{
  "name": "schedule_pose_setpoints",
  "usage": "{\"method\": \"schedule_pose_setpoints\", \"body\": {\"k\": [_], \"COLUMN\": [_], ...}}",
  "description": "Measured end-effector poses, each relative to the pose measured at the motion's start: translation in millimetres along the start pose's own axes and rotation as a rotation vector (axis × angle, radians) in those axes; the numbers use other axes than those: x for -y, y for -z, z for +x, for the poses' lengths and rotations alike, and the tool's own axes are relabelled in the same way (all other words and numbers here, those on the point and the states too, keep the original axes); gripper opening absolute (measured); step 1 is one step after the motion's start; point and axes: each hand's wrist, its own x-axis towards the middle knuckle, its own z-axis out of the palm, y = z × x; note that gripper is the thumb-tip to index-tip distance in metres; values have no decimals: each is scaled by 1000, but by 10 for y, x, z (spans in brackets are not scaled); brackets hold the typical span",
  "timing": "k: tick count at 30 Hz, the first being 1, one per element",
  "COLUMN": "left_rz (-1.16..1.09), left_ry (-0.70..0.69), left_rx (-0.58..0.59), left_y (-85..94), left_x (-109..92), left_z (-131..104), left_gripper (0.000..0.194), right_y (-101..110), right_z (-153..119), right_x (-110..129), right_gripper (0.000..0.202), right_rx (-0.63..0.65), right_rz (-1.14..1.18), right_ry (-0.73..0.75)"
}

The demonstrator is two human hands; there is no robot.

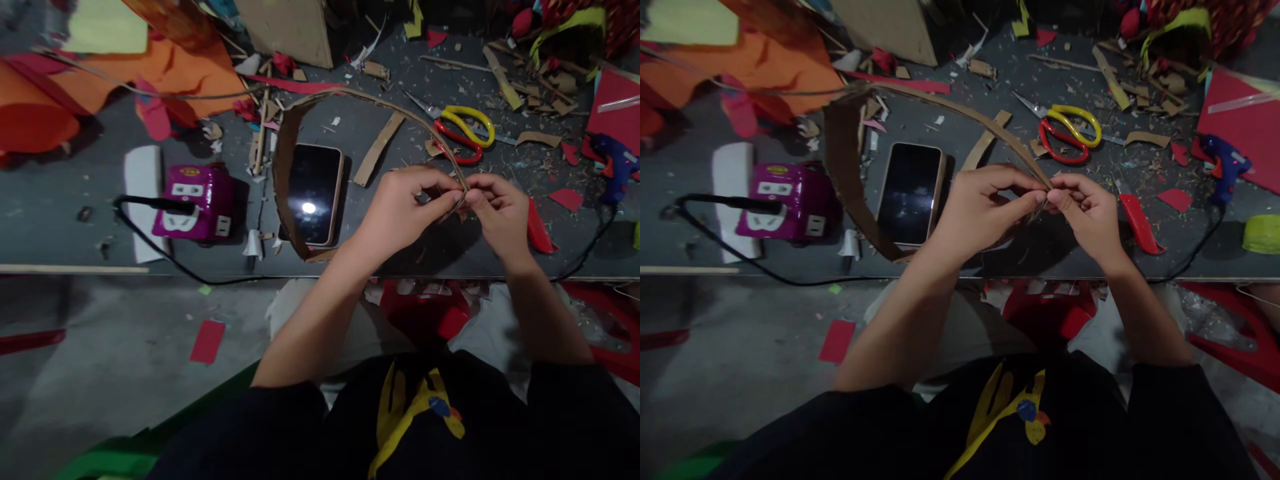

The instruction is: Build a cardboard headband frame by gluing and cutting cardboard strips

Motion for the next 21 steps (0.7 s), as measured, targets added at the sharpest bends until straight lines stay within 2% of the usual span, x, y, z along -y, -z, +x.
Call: {"method": "schedule_pose_setpoints", "body": {"k": [4,12,17,19,21], "left_rz": [-3,-1,58,132,223], "left_ry": [-24,-34,-57,-80,-149], "left_rx": [7,50,47,19,-57], "left_y": [-3,13,8,-16,-40], "left_x": [22,26,113,116,21], "left_z": [7,26,24,55,67], "left_gripper": [12,15,14,14,17], "right_y": [1,-11,-15,-23,-26], "right_z": [9,10,21,34,52], "right_x": [5,10,-42,-69,-83], "right_gripper": [34,33,35,35,37], "right_rx": [-8,-42,-19,-15,-41], "right_rz": [-21,41,93,131,174], "right_ry": [-44,-92,-143,-163,-185]}}
